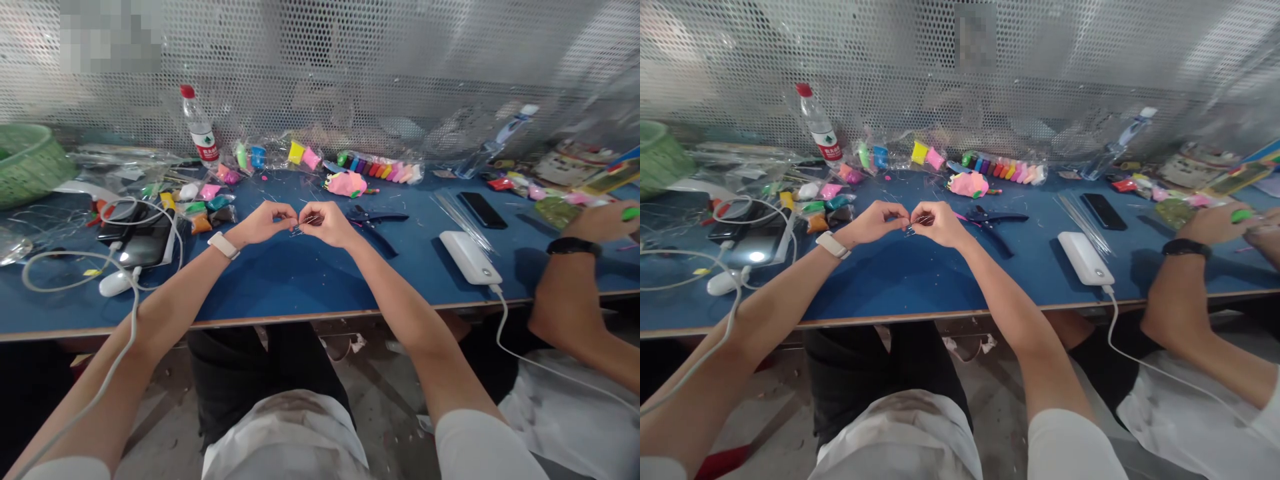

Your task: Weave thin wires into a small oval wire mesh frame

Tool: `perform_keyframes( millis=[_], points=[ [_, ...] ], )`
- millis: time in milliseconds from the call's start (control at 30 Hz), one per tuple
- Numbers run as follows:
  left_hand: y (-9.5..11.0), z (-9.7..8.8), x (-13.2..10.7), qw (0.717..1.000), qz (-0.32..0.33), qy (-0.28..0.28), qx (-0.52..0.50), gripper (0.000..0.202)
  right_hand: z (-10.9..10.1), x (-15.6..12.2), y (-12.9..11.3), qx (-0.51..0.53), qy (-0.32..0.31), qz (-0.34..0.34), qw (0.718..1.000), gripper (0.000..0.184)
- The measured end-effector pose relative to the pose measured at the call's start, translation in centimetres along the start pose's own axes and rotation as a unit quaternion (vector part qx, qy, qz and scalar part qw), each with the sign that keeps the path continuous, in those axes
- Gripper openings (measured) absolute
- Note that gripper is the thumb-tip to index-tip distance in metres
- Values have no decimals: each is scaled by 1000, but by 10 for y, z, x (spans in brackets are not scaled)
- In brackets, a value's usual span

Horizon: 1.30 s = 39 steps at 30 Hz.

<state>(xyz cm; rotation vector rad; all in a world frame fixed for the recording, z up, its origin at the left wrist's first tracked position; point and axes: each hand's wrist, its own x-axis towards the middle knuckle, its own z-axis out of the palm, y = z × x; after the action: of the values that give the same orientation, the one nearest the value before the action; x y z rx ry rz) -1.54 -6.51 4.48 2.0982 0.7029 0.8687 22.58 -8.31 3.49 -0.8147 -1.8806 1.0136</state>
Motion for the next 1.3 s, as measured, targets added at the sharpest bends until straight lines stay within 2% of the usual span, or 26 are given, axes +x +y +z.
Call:
perform_keyframes(
  millis=[100,233,300,367,500,733,933,1033,1133,1300],
  points=[
    [-4,3,2,999,19,41,2,28,3,4,3,58,35,11,998,15],
    [-10,14,2,980,61,187,16,19,7,8,7,99,97,4,990,16],
    [-10,20,1,969,81,228,43,12,8,9,9,106,122,-5,987,17],
    [-8,26,0,967,98,223,79,8,9,9,9,109,137,-13,984,17],
    [-4,32,0,962,106,224,111,12,11,10,10,96,141,-23,985,18],
    [-6,30,0,967,86,220,99,14,11,8,11,41,150,-74,985,18],
    [-8,32,0,952,122,236,152,15,16,5,9,-2,157,-92,983,16],
    [-7,34,0,948,117,248,162,16,17,5,8,-13,166,-93,982,17],
    [-6,34,0,951,104,249,151,16,16,5,9,-18,169,-92,981,22],
    [-7,34,0,954,118,255,103,18,16,4,10,-21,166,-110,980,25]
  ],
)
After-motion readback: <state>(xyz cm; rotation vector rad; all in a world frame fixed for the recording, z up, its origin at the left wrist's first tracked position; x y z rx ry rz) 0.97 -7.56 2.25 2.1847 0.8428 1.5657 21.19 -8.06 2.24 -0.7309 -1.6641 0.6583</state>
